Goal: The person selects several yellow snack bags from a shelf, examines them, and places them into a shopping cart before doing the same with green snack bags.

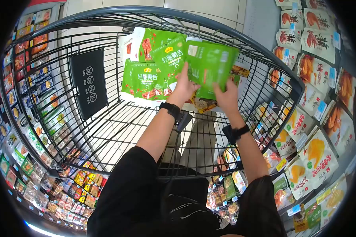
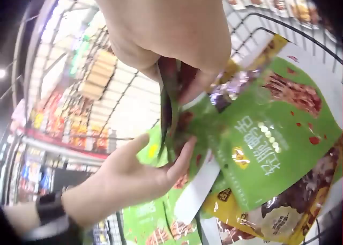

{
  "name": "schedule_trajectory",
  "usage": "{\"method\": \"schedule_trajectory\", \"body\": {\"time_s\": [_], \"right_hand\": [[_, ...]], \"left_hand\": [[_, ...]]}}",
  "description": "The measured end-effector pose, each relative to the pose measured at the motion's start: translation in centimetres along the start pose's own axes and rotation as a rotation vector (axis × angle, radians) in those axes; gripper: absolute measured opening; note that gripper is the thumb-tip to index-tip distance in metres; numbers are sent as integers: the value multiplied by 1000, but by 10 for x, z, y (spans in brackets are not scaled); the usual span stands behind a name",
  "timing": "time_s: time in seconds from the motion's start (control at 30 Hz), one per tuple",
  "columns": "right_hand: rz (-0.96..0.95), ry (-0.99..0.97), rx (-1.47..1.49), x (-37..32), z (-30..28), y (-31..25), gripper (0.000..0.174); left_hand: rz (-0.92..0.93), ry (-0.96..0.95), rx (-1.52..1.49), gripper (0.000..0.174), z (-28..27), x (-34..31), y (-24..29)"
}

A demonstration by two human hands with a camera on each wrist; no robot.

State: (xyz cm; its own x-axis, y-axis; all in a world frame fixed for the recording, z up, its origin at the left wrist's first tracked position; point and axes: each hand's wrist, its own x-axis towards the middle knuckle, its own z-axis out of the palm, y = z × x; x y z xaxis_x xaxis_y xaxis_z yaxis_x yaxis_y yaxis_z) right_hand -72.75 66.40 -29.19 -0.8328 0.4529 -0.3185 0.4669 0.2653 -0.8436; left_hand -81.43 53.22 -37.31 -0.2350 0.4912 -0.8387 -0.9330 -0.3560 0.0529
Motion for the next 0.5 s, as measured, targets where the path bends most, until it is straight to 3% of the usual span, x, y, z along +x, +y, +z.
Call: {"method": "schedule_trajectory", "body": {"time_s": [0.03,0.07,0.1,0.13,0.17,0.23,0.33,0.47,0.5], "right_hand": [[-227,-36,-123,-7,0,-20,17],[-228,-33,-124,-16,0,-34,17],[-388,-169,-205,-24,-1,-44,16],[-549,-305,-285,-29,-2,-51,16],[-552,-301,-285,-33,-2,-52,16],[-519,-422,-426,-39,-3,-50,14],[-585,-403,-477,-34,-7,-34,12],[-440,-486,-416,-33,-11,-13,15],[-312,-545,-380,-33,-11,-9,21]], "left_hand": [[-1,-4,3,51,8,-5,3],[-68,23,76,51,21,-13,8],[-133,51,149,52,27,-20,9],[198,-388,359,55,18,-43,13],[275,-519,413,55,14,-55,20],[52,-423,372,54,11,-66,35],[-235,-166,314,53,7,-53,51],[-328,-60,342,52,-1,-47,53],[-280,-45,420,46,-4,-45,47]]}}
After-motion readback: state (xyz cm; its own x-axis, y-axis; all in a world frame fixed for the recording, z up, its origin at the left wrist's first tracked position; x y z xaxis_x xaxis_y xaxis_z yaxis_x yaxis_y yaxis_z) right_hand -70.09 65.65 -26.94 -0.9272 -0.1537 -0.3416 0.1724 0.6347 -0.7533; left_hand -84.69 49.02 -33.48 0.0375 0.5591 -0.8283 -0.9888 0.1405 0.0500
